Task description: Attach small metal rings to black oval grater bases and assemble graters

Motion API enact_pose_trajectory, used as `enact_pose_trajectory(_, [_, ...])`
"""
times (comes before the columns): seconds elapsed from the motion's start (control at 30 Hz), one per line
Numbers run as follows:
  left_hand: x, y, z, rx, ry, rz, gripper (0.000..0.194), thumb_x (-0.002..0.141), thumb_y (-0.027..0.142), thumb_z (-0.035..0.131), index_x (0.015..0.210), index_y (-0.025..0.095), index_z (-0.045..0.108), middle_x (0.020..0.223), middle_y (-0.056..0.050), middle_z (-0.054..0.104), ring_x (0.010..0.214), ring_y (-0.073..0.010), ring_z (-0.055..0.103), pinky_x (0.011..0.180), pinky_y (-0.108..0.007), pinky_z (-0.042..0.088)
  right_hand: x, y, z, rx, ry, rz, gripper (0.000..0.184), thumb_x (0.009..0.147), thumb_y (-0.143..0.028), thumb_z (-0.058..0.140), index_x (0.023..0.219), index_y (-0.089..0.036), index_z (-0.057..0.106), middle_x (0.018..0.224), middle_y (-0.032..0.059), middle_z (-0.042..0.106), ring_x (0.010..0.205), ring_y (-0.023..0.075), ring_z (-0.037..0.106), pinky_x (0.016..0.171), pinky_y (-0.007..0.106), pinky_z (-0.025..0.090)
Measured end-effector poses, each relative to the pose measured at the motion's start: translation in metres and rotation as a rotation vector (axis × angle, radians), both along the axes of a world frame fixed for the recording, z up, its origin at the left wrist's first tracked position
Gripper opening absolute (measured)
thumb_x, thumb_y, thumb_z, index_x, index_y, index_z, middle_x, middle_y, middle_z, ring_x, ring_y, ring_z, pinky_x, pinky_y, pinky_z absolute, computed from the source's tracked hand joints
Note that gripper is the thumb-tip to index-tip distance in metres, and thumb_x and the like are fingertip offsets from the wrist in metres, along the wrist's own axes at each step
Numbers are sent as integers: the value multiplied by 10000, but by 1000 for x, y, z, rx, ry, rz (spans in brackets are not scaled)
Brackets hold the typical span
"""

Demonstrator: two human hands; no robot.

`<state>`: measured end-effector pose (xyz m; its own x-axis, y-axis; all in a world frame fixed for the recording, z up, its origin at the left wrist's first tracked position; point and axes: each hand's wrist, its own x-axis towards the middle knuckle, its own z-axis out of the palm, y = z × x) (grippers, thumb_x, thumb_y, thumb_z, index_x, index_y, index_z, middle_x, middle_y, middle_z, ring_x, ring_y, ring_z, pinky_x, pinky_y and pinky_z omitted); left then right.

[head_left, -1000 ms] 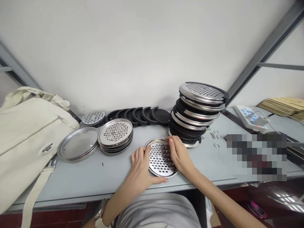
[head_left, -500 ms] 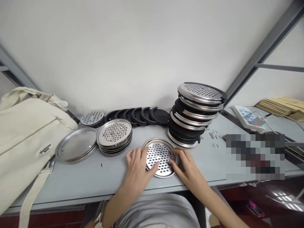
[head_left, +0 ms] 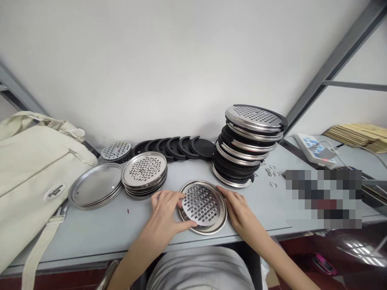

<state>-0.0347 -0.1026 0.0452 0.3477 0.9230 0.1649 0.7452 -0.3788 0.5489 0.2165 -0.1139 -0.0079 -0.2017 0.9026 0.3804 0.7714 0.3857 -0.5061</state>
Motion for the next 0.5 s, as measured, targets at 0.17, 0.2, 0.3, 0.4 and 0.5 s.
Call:
enact_pose_trajectory(0.17, [-4,0,-2,16,-35,-26,410,694,299,759,1061,248,582,903,6,619,979,-232,548,969,-420,309,0,0,-1,30,-9,16,422,966,-165,317,1365,-256,420,1206,103,610,1085,258,568,892,452,485])
enact_pose_trajectory(0.2, [-3,0,-3,33,-37,-37,408,705,287,745,1074,248,576,907,4,617,975,-229,549,983,-427,299,0,0,-1,36,-8,12,421,966,-168,320,1365,-257,422,1199,103,613,1084,260,568,891,450,484])
enact_pose_trajectory(0.3, [-2,2,-6,42,-49,-46,442,720,281,725,1126,250,551,914,-4,614,994,-239,541,1011,-453,275,1,0,-1,40,-9,10,418,965,-171,327,1364,-253,421,1186,105,615,1083,263,568,887,445,482])
enact_pose_trajectory(0.4, [-2,3,-8,5,-68,-29,492,706,293,744,1155,264,544,918,-6,617,1028,-255,520,1003,-450,294,1,0,-1,25,-10,15,419,964,-165,324,1362,-254,419,1193,103,609,1086,262,564,896,447,475])
enact_pose_trajectory(0.5, [-3,3,-6,-56,-91,-6,497,692,300,760,1146,279,559,930,-6,622,1060,-266,505,985,-439,327,0,-1,1,13,-2,18,411,965,-164,323,1353,-249,426,1188,105,611,1083,260,563,902,450,473])
